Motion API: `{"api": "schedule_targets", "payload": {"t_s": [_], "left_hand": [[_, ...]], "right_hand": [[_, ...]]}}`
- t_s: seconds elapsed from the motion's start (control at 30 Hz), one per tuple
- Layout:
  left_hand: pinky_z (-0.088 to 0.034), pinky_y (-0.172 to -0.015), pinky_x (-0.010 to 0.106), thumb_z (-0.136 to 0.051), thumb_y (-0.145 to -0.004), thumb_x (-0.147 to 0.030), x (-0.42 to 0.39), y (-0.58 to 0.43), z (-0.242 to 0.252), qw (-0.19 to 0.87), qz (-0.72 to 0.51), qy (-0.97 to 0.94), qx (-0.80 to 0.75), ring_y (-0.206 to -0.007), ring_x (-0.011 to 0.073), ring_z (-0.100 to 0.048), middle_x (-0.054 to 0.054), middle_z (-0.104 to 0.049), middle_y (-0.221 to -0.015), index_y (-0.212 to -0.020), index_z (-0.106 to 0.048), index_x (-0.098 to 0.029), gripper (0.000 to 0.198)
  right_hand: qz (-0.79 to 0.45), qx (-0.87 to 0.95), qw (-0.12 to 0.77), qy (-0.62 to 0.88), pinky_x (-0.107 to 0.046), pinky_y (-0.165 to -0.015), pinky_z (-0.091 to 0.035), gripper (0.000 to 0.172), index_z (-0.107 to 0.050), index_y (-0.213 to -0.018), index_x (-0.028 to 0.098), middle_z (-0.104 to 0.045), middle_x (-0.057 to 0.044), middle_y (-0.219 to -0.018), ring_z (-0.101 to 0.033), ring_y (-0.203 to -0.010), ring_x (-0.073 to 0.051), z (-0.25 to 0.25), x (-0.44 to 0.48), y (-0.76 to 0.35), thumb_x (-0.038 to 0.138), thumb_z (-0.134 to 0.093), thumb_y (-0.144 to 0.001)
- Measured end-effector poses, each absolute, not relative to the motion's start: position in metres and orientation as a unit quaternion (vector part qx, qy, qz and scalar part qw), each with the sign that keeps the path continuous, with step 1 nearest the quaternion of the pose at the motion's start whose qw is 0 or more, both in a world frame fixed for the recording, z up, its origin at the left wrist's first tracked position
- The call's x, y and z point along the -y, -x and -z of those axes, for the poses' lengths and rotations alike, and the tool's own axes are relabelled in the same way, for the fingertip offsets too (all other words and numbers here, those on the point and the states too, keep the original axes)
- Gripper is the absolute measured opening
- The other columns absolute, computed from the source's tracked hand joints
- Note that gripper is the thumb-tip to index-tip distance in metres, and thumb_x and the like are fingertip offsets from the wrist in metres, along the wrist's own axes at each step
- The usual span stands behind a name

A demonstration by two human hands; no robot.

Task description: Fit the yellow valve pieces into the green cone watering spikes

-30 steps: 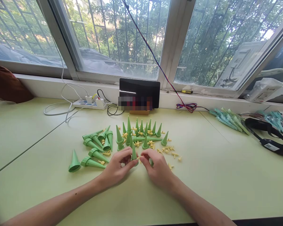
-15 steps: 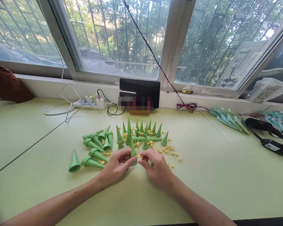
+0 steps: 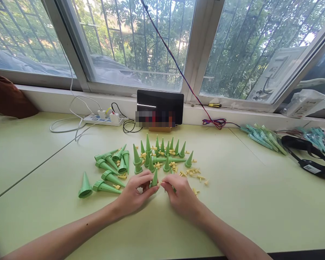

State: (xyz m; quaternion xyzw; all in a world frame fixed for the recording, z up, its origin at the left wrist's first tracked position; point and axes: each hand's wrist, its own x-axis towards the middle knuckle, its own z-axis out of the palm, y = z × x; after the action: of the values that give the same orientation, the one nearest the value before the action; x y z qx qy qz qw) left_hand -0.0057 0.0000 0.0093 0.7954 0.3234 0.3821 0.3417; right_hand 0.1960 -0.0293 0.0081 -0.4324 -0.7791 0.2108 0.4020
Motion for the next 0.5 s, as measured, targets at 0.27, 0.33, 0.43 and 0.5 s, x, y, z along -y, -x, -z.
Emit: {"api": "schedule_targets", "payload": {"t_s": [0.27, 0.33, 0.43, 0.5], "left_hand": [[-0.038, -0.055, 0.020, -0.059, -0.095, -0.024, 0.0018, 0.0083, -0.0013, 0.324, -0.369, -0.819, -0.296, -0.063, 0.0096, -0.042, -0.002, -0.041, -0.077, -0.074, -0.048, -0.018, 0.026], [-0.039, -0.055, 0.020, -0.059, -0.096, -0.024, 0.0018, 0.0086, -0.0004, 0.325, -0.370, -0.822, -0.286, -0.063, 0.0092, -0.042, -0.002, -0.042, -0.079, -0.076, -0.049, -0.018, 0.023], [-0.039, -0.055, 0.020, -0.058, -0.097, -0.023, 0.0019, 0.0092, -0.0006, 0.310, -0.371, -0.831, -0.274, -0.063, 0.0093, -0.042, -0.001, -0.043, -0.081, -0.082, -0.053, -0.018, 0.017], [-0.038, -0.055, 0.020, -0.058, -0.097, -0.022, 0.0023, 0.0097, -0.0007, 0.296, -0.372, -0.838, -0.267, -0.064, 0.0099, -0.042, -0.001, -0.044, -0.081, -0.083, -0.055, -0.018, 0.015]], "right_hand": [[-0.207, 0.783, 0.392, 0.436, -0.026, -0.060, -0.036, 0.028, -0.051, -0.076, 0.021, -0.054, 0.002, -0.067, -0.046, -0.061, -0.014, -0.0050, 0.0285, -0.1950, 0.023, -0.044, -0.104], [-0.205, 0.782, 0.392, 0.439, -0.026, -0.059, -0.034, 0.029, -0.049, -0.075, 0.021, -0.053, 0.002, -0.066, -0.045, -0.060, -0.014, -0.0039, 0.0286, -0.1950, 0.023, -0.044, -0.104], [-0.216, 0.776, 0.397, 0.441, -0.025, -0.061, -0.035, 0.027, -0.050, -0.077, 0.021, -0.056, 0.001, -0.069, -0.047, -0.063, -0.014, -0.0038, 0.0295, -0.1948, 0.023, -0.045, -0.103], [-0.235, 0.768, 0.397, 0.444, -0.025, -0.062, -0.036, 0.022, -0.054, -0.084, 0.021, -0.056, 0.001, -0.072, -0.047, -0.063, -0.014, -0.0048, 0.0304, -0.1947, 0.024, -0.044, -0.104]]}}
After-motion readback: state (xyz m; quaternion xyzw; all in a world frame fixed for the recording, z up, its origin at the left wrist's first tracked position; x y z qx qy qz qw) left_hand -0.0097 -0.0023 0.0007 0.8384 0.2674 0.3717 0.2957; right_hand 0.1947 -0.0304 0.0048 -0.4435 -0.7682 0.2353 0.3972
